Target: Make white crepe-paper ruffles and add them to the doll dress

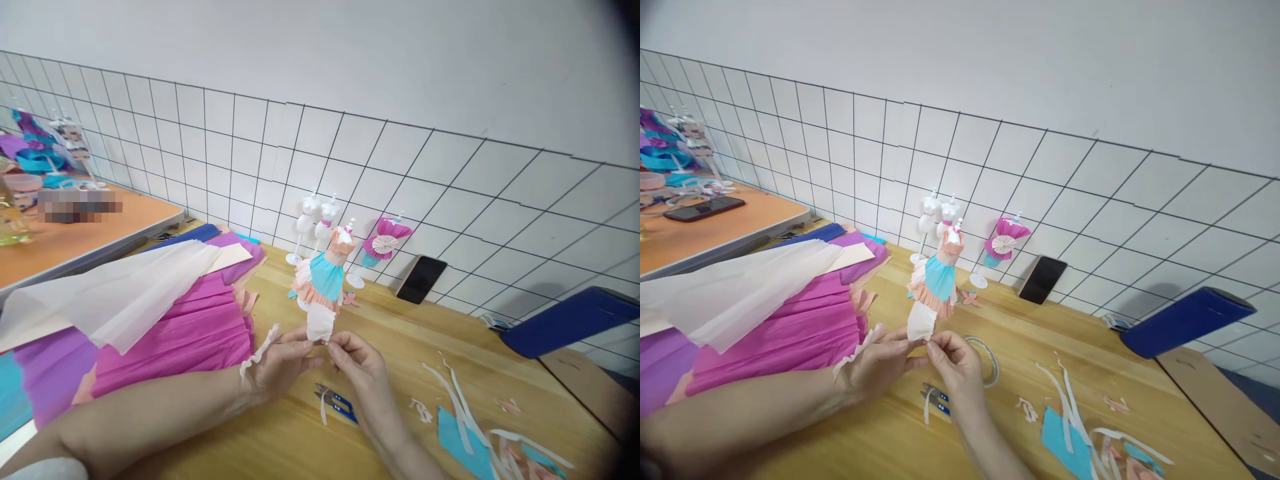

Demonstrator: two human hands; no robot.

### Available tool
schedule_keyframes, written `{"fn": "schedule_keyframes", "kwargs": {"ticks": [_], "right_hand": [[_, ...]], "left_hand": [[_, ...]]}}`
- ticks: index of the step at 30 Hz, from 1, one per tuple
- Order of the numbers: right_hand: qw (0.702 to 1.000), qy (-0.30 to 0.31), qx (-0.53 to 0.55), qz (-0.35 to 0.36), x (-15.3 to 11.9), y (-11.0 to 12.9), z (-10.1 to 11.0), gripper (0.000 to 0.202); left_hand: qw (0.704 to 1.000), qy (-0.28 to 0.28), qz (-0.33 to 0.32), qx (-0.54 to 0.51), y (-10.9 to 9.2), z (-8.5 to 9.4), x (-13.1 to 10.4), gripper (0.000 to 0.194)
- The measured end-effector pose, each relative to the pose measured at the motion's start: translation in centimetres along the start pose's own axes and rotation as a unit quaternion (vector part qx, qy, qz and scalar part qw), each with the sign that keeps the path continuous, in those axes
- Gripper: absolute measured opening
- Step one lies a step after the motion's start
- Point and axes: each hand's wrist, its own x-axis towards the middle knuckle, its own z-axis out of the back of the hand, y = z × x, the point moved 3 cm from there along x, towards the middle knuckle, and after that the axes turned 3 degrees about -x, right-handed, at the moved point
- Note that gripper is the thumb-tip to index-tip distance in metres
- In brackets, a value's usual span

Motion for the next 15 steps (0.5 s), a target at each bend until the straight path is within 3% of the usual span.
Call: {"fn": "schedule_keyframes", "kwargs": {"ticks": [7, 11, 15], "right_hand": [[0.997, 0.002, 0.056, -0.057, -0.06, -0.44, 0.03, 0.026], [0.997, -0.035, 0.06, -0.04, 0.08, -0.46, 0.23, 0.03], [0.997, -0.033, 0.056, -0.039, 0.38, -0.46, -0.33, 0.028]], "left_hand": [[0.998, 0.034, 0.001, -0.062, -0.95, -0.66, 0.12, 0.03], [0.995, 0.032, 0.022, -0.091, -0.75, -0.71, 0.08, 0.033], [0.997, 0.044, 0.016, -0.064, -0.33, -0.62, 0.08, 0.034]]}}
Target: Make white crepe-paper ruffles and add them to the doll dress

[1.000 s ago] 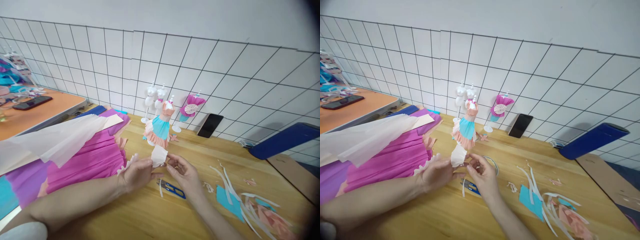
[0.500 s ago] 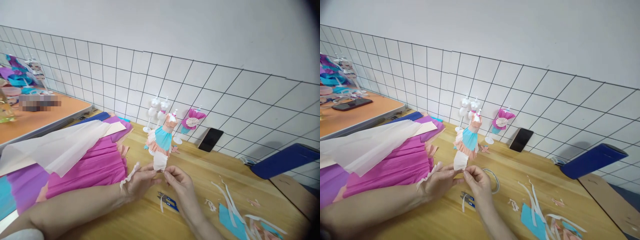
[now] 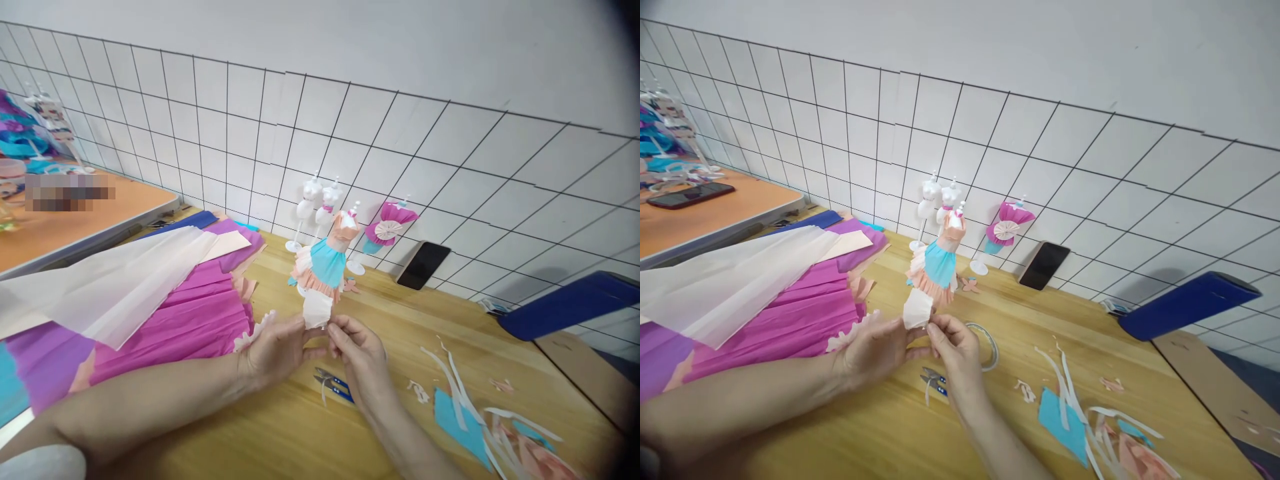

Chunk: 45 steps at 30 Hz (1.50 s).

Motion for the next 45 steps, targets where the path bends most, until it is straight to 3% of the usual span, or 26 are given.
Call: {"fn": "schedule_keyframes", "kwargs": {"ticks": [13, 20, 22, 25, 28, 30, 35, 38, 45], "right_hand": [[1.0, 0.026, -0.008, 0.001, 0.2, 0.4, 0.0, 0.021], [0.998, 0.061, -0.009, 0.018, 0.4, 1.2, 0.3, 0.022], [0.997, 0.077, -0.02, 0.025, 0.3, 1.6, 0.5, 0.023], [0.992, 0.108, -0.052, 0.04, 0.1, 2.4, 0.9, 0.022], [0.982, 0.148, -0.11, 0.047, 0.1, 3.5, 1.3, 0.021], [0.969, 0.18, -0.164, 0.041, 0.3, 4.4, 1.4, 0.018], [0.923, 0.265, -0.277, 0.035, 1.1, 6.4, 0.7, 0.014], [0.898, 0.313, -0.307, 0.043, 1.4, 7.1, -0.2, 0.014], [0.878, 0.331, -0.339, 0.069, 2.5, 7.3, -0.6, 0.012]], "left_hand": [[0.988, -0.026, -0.04, 0.144, 0.2, 1.2, 0.0, 0.032], [0.914, 0.035, -0.125, 0.384, -1.8, -1.2, -0.5, 0.04], [0.896, 0.021, -0.137, 0.421, -1.7, -1.2, -0.6, 0.037], [0.882, -0.045, -0.119, 0.454, -1.0, 0.3, -0.2, 0.037], [0.881, -0.131, -0.1, 0.444, -0.8, 2.5, 0.3, 0.044], [0.887, -0.152, -0.082, 0.428, -1.4, 3.3, 0.7, 0.039], [0.918, -0.107, -0.045, 0.38, -4.3, 1.7, 1.3, 0.036], [0.936, -0.057, 0.014, 0.346, -4.9, 0.9, 2.0, 0.04], [0.932, -0.062, 0.026, 0.355, -5.4, 2.1, 3.6, 0.029]]}}
